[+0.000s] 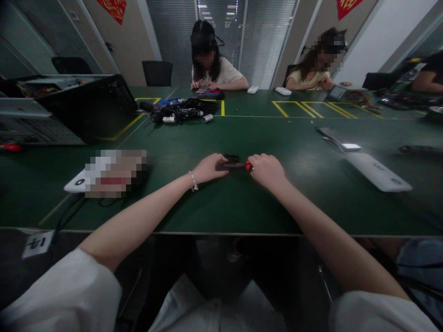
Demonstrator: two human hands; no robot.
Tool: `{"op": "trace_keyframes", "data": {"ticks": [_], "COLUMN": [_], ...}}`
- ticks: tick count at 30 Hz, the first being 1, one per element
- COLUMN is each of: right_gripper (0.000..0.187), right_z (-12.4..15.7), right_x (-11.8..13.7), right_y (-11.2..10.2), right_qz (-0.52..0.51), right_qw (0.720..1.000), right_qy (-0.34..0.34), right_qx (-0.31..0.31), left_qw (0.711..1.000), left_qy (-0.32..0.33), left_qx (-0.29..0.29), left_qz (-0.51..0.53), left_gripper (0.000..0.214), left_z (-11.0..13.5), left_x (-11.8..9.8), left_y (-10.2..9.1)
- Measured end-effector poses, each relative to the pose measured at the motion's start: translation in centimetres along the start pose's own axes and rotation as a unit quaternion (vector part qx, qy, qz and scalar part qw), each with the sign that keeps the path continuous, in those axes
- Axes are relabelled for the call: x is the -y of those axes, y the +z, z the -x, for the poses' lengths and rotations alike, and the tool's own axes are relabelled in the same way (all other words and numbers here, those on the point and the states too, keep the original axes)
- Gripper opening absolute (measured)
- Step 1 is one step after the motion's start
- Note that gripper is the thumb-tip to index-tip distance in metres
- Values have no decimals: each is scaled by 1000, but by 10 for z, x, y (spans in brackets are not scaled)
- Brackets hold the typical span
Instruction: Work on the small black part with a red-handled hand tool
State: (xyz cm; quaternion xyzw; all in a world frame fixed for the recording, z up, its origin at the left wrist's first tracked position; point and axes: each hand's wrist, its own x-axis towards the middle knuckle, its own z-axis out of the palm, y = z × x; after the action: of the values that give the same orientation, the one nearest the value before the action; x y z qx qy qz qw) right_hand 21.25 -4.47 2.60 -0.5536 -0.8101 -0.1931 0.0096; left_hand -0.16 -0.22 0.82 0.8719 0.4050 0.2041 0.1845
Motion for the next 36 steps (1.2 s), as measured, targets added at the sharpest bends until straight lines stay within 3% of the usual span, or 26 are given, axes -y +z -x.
{"op": "trace_keyframes", "data": {"ticks": [36], "right_gripper": [18], "right_z": [1], "right_x": [-2], "right_y": [4], "right_qz": [-3], "right_qw": [1000], "right_qy": [5], "right_qx": [1], "left_qw": [1000], "left_qy": [1], "left_qx": [0], "left_qz": [0], "left_gripper": [29], "left_z": [1], "left_x": [-1], "left_y": [-2]}}
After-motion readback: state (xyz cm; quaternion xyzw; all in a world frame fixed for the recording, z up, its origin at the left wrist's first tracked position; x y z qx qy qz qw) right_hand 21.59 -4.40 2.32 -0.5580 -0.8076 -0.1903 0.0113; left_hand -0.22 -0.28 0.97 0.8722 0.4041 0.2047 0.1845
